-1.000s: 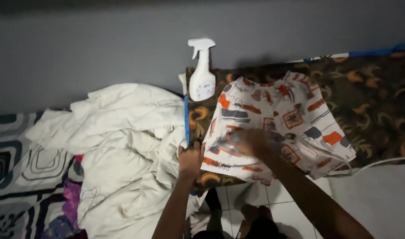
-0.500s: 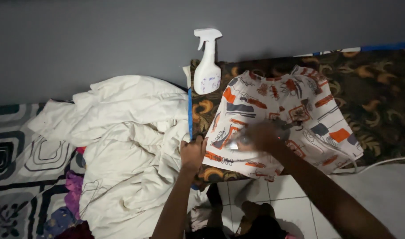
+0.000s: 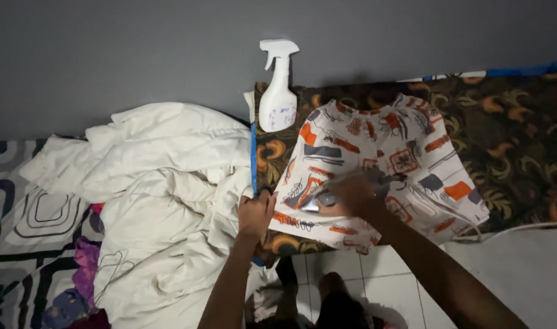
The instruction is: Ironing a pair of patterned shorts on a flat surface using a spray bottle and an iron.
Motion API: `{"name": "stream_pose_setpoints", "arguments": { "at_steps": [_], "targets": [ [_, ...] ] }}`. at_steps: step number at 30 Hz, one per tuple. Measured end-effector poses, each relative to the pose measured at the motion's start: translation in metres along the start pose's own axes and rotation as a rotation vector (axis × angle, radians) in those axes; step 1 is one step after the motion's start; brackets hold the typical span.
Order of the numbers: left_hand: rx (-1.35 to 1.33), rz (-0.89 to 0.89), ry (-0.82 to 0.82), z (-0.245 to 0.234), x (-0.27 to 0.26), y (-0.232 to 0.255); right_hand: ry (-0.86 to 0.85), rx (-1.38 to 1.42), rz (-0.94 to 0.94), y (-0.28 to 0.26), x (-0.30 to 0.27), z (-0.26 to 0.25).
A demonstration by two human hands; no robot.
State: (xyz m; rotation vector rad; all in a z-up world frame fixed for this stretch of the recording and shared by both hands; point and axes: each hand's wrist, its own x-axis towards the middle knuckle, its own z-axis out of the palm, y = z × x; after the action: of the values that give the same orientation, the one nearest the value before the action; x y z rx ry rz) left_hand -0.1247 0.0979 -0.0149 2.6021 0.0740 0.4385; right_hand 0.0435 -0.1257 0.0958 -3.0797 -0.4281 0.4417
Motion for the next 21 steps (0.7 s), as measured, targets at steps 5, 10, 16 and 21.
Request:
{"name": "stream_pose_setpoints", "arguments": {
  "at_steps": [5, 10, 16, 21],
  "targets": [
    [-0.049, 0.006, -0.012, 0.006, -0.001, -0.003, 0.087, 0.128, 0.072, 0.0, 0.012, 0.012],
    [-0.002, -0.035, -0.087, -0.004, 0.002, -0.002, 0.079, 0.12, 0.038, -0.009, 0.016, -0.011],
    [-0.03, -0.046, -0.096, -0.004, 0.01, -0.001, 0.02, 0.089, -0.396, 0.008, -0.022, -0.022],
    [-0.052, -0.016, -0.081, -0.002, 0.002, -0.003, -0.108, 0.101, -0.356, 0.015, 0.002, -0.016]
  ]
}}
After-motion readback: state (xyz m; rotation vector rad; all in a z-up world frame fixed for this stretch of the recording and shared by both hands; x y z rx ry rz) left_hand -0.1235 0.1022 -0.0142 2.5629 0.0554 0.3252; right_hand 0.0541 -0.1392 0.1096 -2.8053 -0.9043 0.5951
